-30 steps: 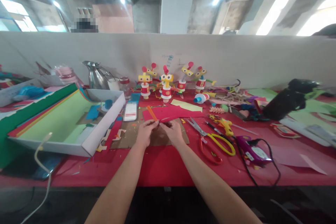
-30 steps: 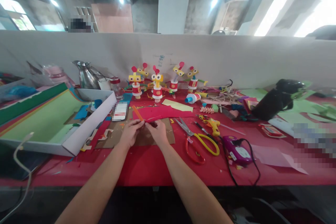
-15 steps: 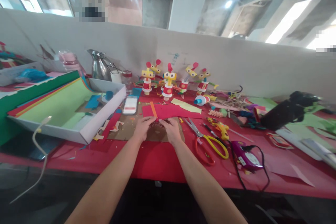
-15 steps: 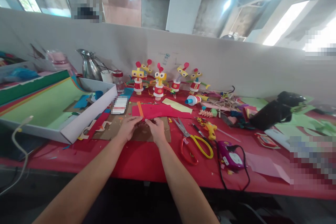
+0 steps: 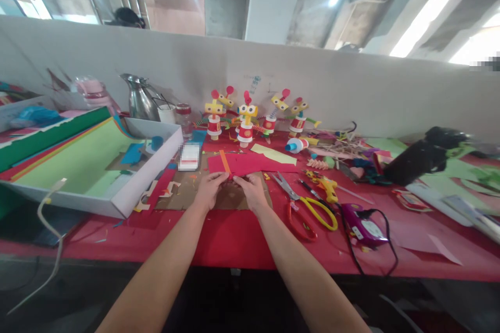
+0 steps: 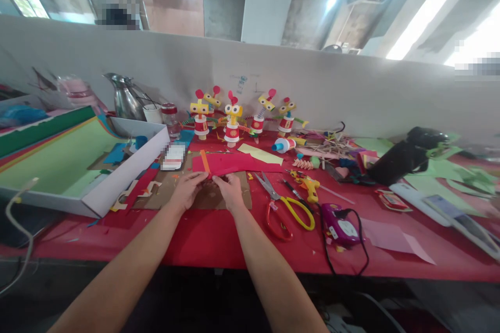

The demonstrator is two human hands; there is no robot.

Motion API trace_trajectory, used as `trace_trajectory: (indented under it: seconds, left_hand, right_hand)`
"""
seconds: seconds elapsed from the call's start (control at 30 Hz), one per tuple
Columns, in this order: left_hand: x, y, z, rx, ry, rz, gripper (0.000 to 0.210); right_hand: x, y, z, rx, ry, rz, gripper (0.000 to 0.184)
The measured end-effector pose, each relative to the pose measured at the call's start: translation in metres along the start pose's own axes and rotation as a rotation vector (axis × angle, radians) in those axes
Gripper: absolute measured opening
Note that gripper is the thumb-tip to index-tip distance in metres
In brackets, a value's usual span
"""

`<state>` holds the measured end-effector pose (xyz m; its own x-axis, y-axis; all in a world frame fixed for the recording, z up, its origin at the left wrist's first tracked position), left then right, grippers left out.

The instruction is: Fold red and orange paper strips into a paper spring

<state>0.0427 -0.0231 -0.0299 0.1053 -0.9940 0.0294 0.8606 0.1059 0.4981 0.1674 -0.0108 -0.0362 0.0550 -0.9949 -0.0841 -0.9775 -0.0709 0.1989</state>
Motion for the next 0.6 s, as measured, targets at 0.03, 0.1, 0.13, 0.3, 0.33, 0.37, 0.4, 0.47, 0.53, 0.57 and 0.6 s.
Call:
trace_trajectory:
  seconds: [0.03,0.1,0.13,0.3,0.33,0.37,0.4,0.47,0.53,0.57,0.6]
  left_hand:
    - [0.0001,0.0005,0.0002,0.009,-0.008,-0.009,0.023]
    - [0.0003,0.0011,0.0001,0.021,-0.024,-0.027,0.024]
    - [0.0003,0.0012,-0.0001,0.016,-0.029,-0.038,0.024]
    - [-0.0007,-0.0025,-0.0027,-0.092,-0.020,-0.075,0.027]
    - [-0.0012,-0.0037,-0.0031,-0.111,-0.014,-0.081,0.027]
    - [-0.0017,-0.0047,-0.0034,-0.127,-0.007,-0.087,0.028]
    - [-0.0022,-0.0054,-0.0034,-0.137,-0.002,-0.094,0.029]
    - [-0.0028,-0.0055,-0.0029,-0.126,0.004,-0.104,0.030]
    - [-0.0029,-0.0043,-0.0023,-0.065,-0.011,-0.102,0.029]
    - [-0.0028,-0.0034,-0.0020,-0.017,-0.029,-0.096,0.028]
    - [-0.0026,-0.0026,-0.0018,0.037,-0.052,-0.085,0.027]
  right_hand:
    - [-0.0002,0.0000,0.0003,-0.003,-0.003,-0.007,0.017]
    - [-0.0003,0.0005,0.0002,-0.006,-0.013,-0.033,0.017]
    - [-0.0002,0.0008,0.0000,-0.001,-0.020,-0.041,0.017]
    - [-0.0006,0.0006,0.0001,0.137,-0.105,0.002,0.016]
    - [-0.0007,0.0002,0.0006,0.177,-0.131,0.007,0.015]
    - [-0.0008,-0.0002,0.0011,0.212,-0.157,0.011,0.015]
    - [-0.0007,-0.0005,0.0015,0.239,-0.179,0.017,0.015]
    - [-0.0001,-0.0009,0.0013,0.257,-0.208,0.032,0.015]
    - [0.0010,-0.0007,-0.0003,0.225,-0.222,0.040,0.016]
    - [0.0016,-0.0005,-0.0015,0.202,-0.230,0.035,0.016]
    - [0.0022,-0.0001,-0.0027,0.183,-0.240,0.019,0.017]
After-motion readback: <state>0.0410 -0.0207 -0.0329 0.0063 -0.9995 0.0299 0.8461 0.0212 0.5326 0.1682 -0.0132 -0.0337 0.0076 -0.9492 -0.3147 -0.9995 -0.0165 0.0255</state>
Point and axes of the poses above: each hand's wrist, its own x-axis away from the middle knuckle, its own y-axis out of the palm, z = x × y, the point moved 1 cm from there along -x, towards the middle knuckle, and after that the axes turned 3 degrees about y, right-handed, at the moved point
